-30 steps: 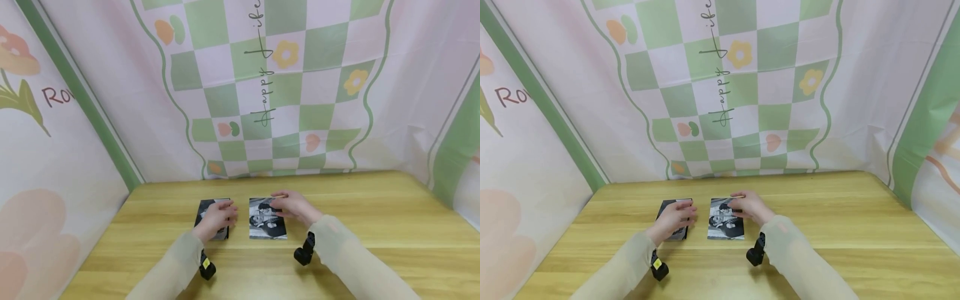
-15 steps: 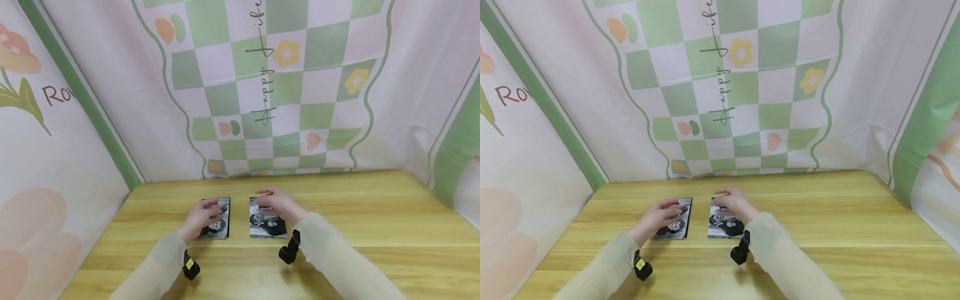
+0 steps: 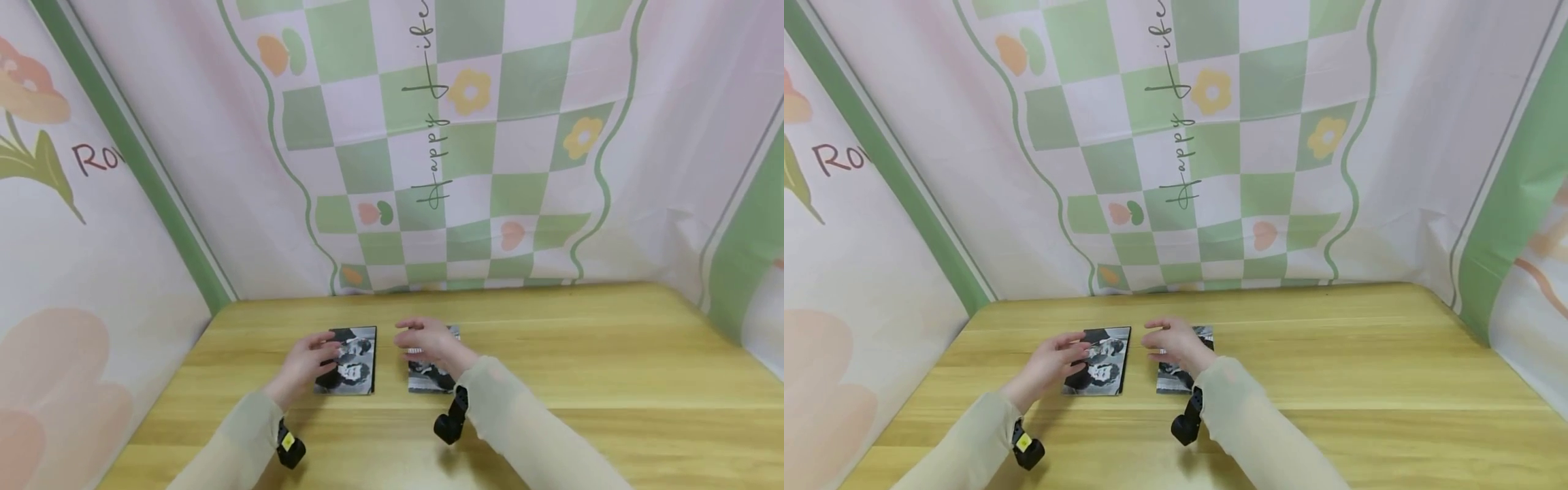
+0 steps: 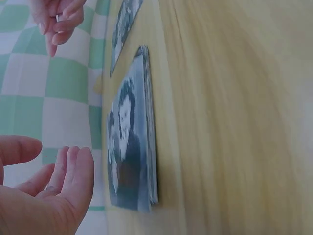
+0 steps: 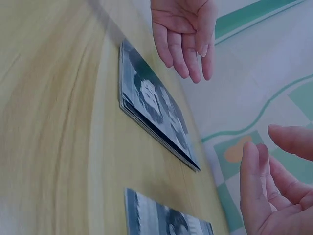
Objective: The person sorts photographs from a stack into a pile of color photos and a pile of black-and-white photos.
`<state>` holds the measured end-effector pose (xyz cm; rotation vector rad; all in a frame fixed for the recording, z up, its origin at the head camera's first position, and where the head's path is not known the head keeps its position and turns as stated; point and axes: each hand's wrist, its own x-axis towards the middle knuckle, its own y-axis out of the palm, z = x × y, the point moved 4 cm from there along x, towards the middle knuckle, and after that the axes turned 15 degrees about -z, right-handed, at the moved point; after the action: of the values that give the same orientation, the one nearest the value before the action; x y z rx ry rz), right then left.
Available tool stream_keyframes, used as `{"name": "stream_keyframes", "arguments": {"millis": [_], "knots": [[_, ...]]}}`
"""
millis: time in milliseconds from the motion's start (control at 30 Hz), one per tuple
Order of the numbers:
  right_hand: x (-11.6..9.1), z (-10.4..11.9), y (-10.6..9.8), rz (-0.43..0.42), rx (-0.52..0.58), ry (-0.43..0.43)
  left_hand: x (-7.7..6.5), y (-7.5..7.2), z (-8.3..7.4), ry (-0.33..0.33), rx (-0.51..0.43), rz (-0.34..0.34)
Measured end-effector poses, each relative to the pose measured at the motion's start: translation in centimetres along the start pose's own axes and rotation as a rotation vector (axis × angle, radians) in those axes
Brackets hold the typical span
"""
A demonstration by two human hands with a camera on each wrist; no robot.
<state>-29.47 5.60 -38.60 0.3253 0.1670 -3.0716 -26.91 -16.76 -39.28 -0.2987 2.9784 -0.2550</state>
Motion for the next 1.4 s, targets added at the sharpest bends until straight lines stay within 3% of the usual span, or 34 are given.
{"name": "stream_keyframes", "arguments": {"millis": [433, 700, 1100, 1400], "knots": [[-0.4, -1.1, 2.7, 0.021, 0.04, 0.026, 0.4, -2.2, 1.2, 0.027, 0.027, -0.08], [-0.4, -1.8, 3.8, 0.028, 0.027, 0.046, 0.5, -3.1, 2.2, 0.062, 0.086, -0.082], [-0.2, -3.2, 4.4, 0.05, 0.126, 0.069, 0.5, -3.7, 3.1, 0.029, 0.073, -0.085], [-0.1, -3.6, 4.7, 0.045, 0.126, 0.094, 0.7, -3.4, 3.5, 0.023, 0.092, -0.105]]}}
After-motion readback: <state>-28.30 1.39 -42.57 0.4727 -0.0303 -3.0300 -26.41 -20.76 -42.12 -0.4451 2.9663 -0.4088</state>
